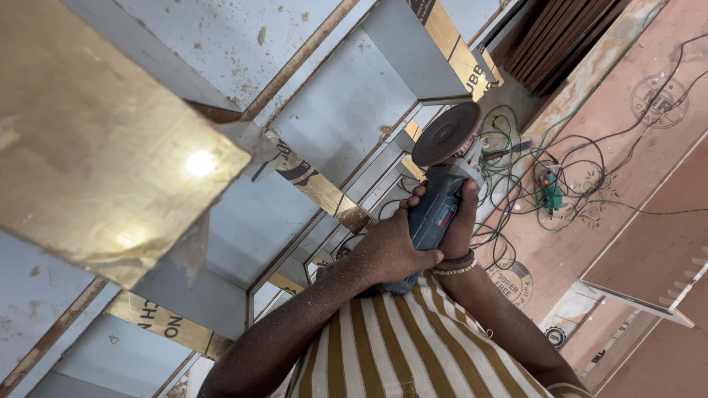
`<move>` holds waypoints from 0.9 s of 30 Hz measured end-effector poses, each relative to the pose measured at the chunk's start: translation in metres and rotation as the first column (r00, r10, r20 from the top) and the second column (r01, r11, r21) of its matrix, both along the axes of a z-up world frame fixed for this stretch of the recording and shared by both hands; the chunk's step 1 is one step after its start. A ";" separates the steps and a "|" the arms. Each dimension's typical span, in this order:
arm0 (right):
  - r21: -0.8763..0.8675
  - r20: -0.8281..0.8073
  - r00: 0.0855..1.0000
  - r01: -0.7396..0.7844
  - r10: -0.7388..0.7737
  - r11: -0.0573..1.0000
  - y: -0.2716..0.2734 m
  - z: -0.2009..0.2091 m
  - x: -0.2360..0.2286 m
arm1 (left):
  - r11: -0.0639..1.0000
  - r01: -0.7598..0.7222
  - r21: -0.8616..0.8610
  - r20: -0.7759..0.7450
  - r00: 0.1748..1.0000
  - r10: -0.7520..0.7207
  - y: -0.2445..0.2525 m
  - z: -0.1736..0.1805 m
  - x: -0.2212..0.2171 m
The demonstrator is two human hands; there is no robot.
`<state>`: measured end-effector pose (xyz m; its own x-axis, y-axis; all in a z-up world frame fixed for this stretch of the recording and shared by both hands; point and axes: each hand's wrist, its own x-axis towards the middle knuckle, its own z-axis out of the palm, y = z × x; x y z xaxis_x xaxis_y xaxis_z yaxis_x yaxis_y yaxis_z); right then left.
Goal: The person places a rectangular glass pane onto a wooden shelf frame and adjusts its position. They then use an angle grinder to smooth the edges of the wooden shelf supports.
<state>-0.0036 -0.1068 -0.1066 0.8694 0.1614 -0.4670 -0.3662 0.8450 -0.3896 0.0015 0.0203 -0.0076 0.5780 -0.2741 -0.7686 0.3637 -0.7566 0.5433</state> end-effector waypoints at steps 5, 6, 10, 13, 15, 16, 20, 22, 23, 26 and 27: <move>0.001 0.016 1.000 -0.015 0.015 1.000 -0.005 -0.003 -0.003 | 0.998 0.059 0.031 0.023 0.998 -0.060 0.000 0.000 -0.001; 0.004 0.013 1.000 -0.007 0.007 1.000 -0.005 -0.004 -0.004 | 0.998 0.060 0.029 0.032 0.998 -0.061 0.000 0.000 -0.002; -0.010 0.026 1.000 0.016 -0.016 1.000 -0.004 -0.002 -0.004 | 0.995 0.076 0.058 -0.011 0.997 -0.076 -0.001 0.002 0.001; -0.011 0.032 0.999 0.016 -0.016 1.000 -0.005 0.000 -0.001 | 0.999 0.048 0.025 -0.008 0.999 -0.048 -0.002 0.002 0.001; -0.007 0.029 0.999 0.018 -0.017 1.000 -0.006 0.001 0.000 | 0.998 0.056 0.028 0.036 0.998 -0.057 -0.003 0.002 0.002; -0.008 0.027 0.999 0.021 -0.021 1.000 -0.006 0.001 0.001 | 0.998 0.060 0.030 0.059 0.996 -0.062 -0.004 0.002 0.003; -0.017 0.022 0.999 0.032 -0.032 0.999 -0.008 0.000 0.005 | 0.998 0.052 0.031 0.038 0.998 -0.054 -0.004 0.003 0.006; -0.012 0.020 0.999 0.029 -0.028 1.000 -0.008 -0.001 0.007 | 0.999 0.046 0.018 0.056 0.997 -0.047 -0.004 0.002 0.007; -0.010 0.017 1.000 0.026 -0.026 1.000 -0.008 -0.001 0.007 | 0.998 0.052 0.025 0.047 0.997 -0.053 -0.004 0.001 0.008; -0.050 0.054 0.998 0.024 -0.021 0.998 -0.008 -0.001 0.010 | 0.997 0.071 0.040 0.040 0.997 -0.072 -0.005 -0.003 0.011; -0.051 0.051 0.998 0.022 -0.020 0.998 -0.008 -0.001 0.011 | 0.996 0.075 0.042 0.050 0.996 -0.077 -0.005 -0.004 0.012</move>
